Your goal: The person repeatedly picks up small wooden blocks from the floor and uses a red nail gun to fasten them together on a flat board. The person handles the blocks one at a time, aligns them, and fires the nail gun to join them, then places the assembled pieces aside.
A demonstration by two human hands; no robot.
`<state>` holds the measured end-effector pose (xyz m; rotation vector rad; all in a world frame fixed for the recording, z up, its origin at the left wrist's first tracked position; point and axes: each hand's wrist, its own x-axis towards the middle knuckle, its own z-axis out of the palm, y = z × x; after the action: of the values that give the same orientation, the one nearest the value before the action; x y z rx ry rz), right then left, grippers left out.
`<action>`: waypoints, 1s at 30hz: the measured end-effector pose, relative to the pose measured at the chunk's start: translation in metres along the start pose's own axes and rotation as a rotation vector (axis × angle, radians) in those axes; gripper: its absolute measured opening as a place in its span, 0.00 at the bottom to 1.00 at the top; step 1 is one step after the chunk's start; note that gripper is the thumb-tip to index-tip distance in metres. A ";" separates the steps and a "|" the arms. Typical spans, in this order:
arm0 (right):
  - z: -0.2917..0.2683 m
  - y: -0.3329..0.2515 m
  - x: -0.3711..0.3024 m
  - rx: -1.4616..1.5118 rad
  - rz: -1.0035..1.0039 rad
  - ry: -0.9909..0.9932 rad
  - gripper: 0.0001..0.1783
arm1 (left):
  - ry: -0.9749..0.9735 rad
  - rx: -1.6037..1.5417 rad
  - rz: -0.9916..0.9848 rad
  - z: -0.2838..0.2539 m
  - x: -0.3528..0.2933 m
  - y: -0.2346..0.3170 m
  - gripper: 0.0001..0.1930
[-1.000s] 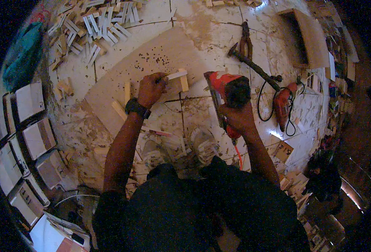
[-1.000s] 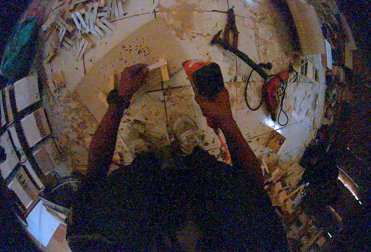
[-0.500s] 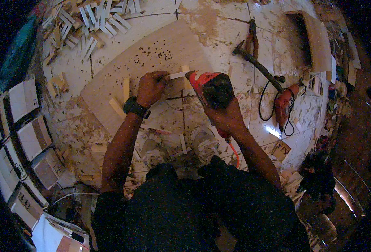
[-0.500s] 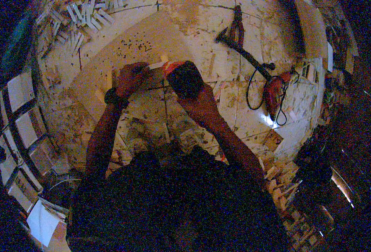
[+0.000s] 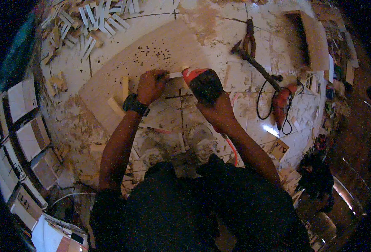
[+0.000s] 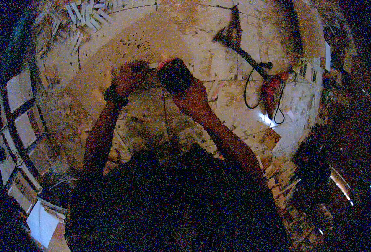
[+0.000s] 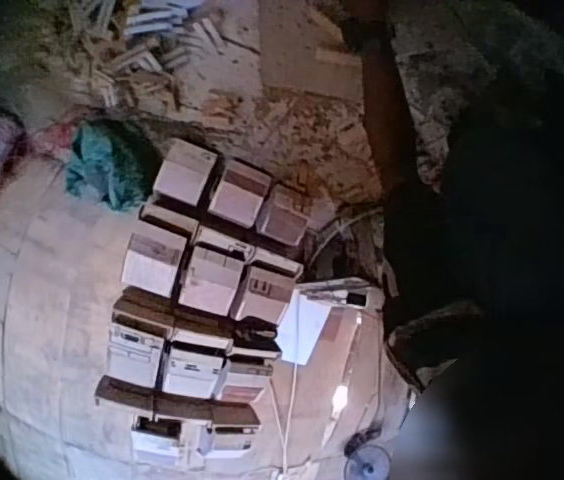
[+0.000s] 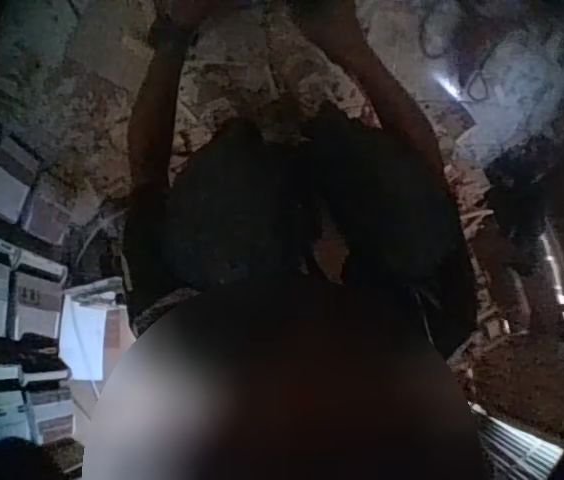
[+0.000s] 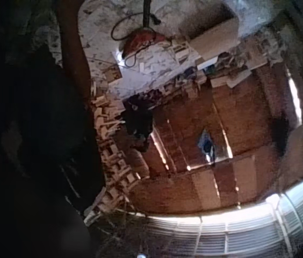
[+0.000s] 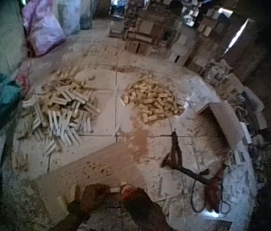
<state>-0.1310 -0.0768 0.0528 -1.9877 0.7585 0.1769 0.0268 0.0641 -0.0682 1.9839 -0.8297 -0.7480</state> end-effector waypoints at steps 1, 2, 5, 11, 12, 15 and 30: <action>-0.001 0.002 -0.003 0.018 0.041 0.028 0.20 | 0.020 0.017 0.042 -0.001 0.000 0.003 0.13; 0.000 0.004 -0.001 0.035 0.048 0.068 0.20 | 0.015 0.039 0.050 -0.003 0.000 0.006 0.13; -0.011 0.013 -0.011 0.011 0.067 0.158 0.19 | 0.008 -0.104 -0.097 -0.008 -0.005 0.018 0.12; -0.042 0.039 -0.022 -0.064 -0.012 0.365 0.11 | 0.357 0.222 -0.083 -0.003 -0.011 0.028 0.14; -0.046 0.042 -0.026 0.013 0.058 0.404 0.11 | 0.489 0.392 0.021 0.004 -0.012 0.029 0.15; -0.065 0.053 -0.038 -0.002 0.144 0.437 0.10 | 0.185 0.475 0.191 0.043 -0.023 0.037 0.14; -0.110 0.106 -0.068 -0.397 -0.069 0.501 0.15 | -0.573 0.549 0.848 0.153 -0.020 0.050 0.10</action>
<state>-0.2664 -0.1748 0.0609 -2.4735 1.0269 -0.2416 -0.1135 -0.0126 -0.0935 1.5781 -2.2218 -0.5950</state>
